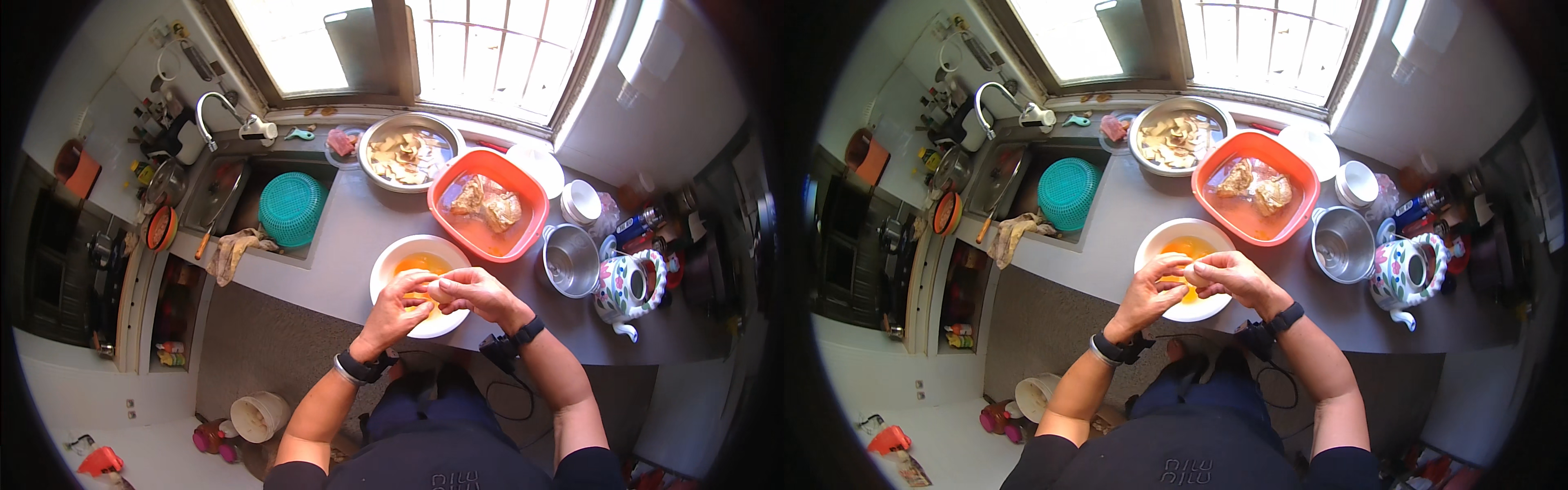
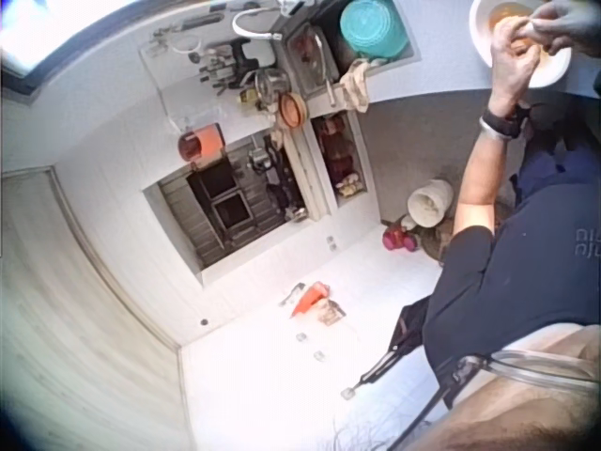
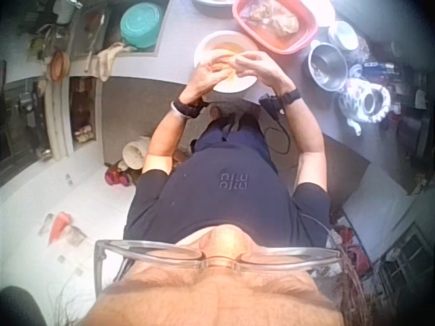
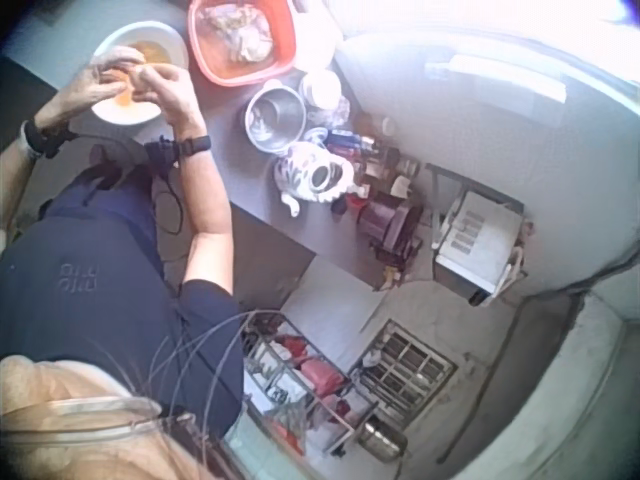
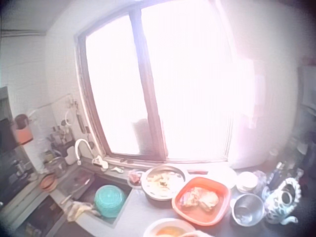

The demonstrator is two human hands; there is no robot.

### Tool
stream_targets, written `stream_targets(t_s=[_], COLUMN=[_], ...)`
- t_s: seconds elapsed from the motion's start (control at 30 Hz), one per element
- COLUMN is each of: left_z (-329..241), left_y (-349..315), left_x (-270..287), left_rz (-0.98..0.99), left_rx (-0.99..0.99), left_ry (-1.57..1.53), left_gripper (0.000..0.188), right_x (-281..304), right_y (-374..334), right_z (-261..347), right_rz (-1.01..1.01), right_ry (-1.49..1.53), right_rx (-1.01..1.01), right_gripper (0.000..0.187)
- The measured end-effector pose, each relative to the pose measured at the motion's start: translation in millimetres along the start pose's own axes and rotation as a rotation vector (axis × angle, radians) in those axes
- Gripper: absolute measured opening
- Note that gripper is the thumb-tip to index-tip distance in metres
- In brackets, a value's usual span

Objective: The person cracks eggs into a bowl by hand and then beats them with chopsticks.

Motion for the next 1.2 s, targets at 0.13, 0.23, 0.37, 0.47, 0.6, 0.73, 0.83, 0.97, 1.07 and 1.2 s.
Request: stream_targets(t_s=[0.13,0.23,0.37,0.47,0.6,0.73,0.83,0.97,1.07,1.2], left_z=[27,36,46,39,48,45,60,60,66,55], left_y=[3,-3,9,12,1,0,10,18,9,7], left_x=[24,39,34,31,34,29,28,26,39,38], left_rz=[-0.037,-0.053,-0.072,-0.071,-0.17,-0.148,-0.132,-0.143,-0.143,-0.094], left_rx=[0.041,0.019,-0.098,-0.147,-0.169,-0.119,-0.129,-0.246,-0.098,-0.112], left_ry=[0.084,0.089,0.226,0.385,0.407,0.386,0.42,0.381,0.345,0.375], left_gripper=[0.035,0.036,0.036,0.029,0.02,0.018,0.026,0.03,0.028,0.027], right_x=[-12,-24,-24,-17,-30,-25,-19,-12,-19,-18], right_y=[23,39,38,40,45,48,52,54,66,63], right_z=[3,2,7,1,-3,-7,-7,-4,-9,-8], right_rz=[0.03,0.05,-0.043,-0.12,-0.201,-0.282,-0.275,-0.229,-0.226,-0.252], right_ry=[-0.028,-0.063,-0.025,-0.05,-0.136,-0.187,-0.207,-0.226,-0.322,-0.311], right_rx=[-0.035,-0.048,-0.026,-0.038,-0.064,-0.093,-0.1,-0.048,-0.101,-0.143], right_gripper=[0.047,0.039,0.039,0.032,0.03,0.024,0.025,0.026,0.033,0.03])
Point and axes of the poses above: each hand's wrist, its own y-axis towards the middle knuckle, its own x-axis out of the back of the hand, z = x × y, the point moved 7 cm from there along y, towards the middle knuckle, and after that the axes turned 9 degrees about -x, right-handed, at the moved point
